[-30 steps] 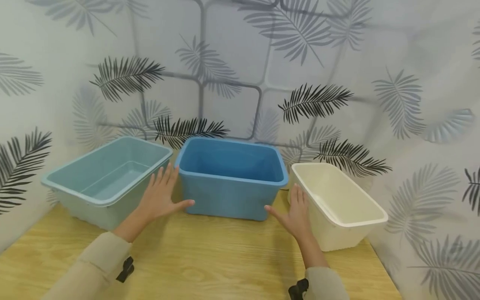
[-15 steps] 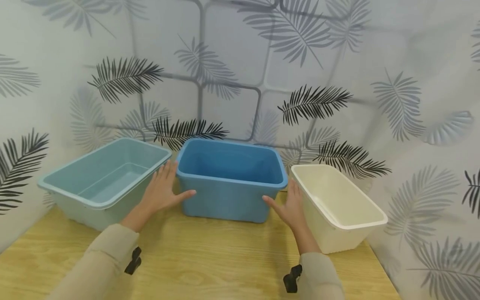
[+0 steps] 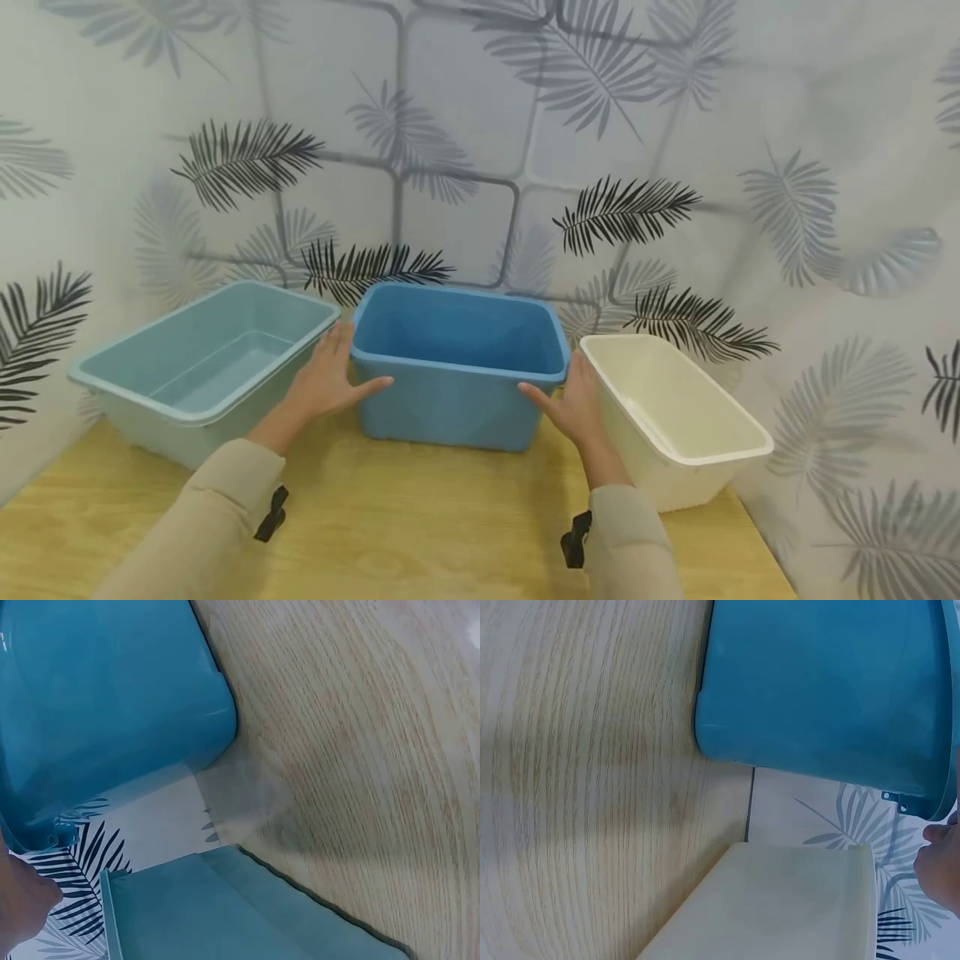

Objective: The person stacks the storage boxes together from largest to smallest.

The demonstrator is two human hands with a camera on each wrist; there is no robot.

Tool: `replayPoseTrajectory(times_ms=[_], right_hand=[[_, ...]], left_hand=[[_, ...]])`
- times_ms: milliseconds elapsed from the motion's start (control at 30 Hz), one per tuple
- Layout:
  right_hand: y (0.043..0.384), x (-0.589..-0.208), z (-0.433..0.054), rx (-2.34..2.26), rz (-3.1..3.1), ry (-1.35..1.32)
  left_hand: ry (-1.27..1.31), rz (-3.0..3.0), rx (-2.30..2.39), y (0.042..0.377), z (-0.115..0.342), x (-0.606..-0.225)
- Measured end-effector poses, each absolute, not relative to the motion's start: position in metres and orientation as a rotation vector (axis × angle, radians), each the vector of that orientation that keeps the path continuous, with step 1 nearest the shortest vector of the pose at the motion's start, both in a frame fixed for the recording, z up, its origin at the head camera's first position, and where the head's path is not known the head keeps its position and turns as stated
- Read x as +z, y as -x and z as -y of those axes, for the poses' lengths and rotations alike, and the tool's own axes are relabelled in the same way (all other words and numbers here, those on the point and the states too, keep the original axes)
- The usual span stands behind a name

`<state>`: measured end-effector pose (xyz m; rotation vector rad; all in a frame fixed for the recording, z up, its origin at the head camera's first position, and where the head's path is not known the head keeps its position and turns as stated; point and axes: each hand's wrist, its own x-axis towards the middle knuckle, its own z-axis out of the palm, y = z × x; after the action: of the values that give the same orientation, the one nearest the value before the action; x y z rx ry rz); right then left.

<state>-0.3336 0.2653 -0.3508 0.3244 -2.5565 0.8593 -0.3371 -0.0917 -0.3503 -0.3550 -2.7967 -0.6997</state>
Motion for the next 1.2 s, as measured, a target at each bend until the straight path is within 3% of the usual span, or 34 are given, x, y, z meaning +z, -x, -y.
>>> replayPoseTrajectory(times_ms=[1200], right_hand=[[0.342,-0.353,-0.257,0.762,2.644,-0.3]], left_hand=[[0.393,2.8,-0.775,0.353,0.088,-0.351]])
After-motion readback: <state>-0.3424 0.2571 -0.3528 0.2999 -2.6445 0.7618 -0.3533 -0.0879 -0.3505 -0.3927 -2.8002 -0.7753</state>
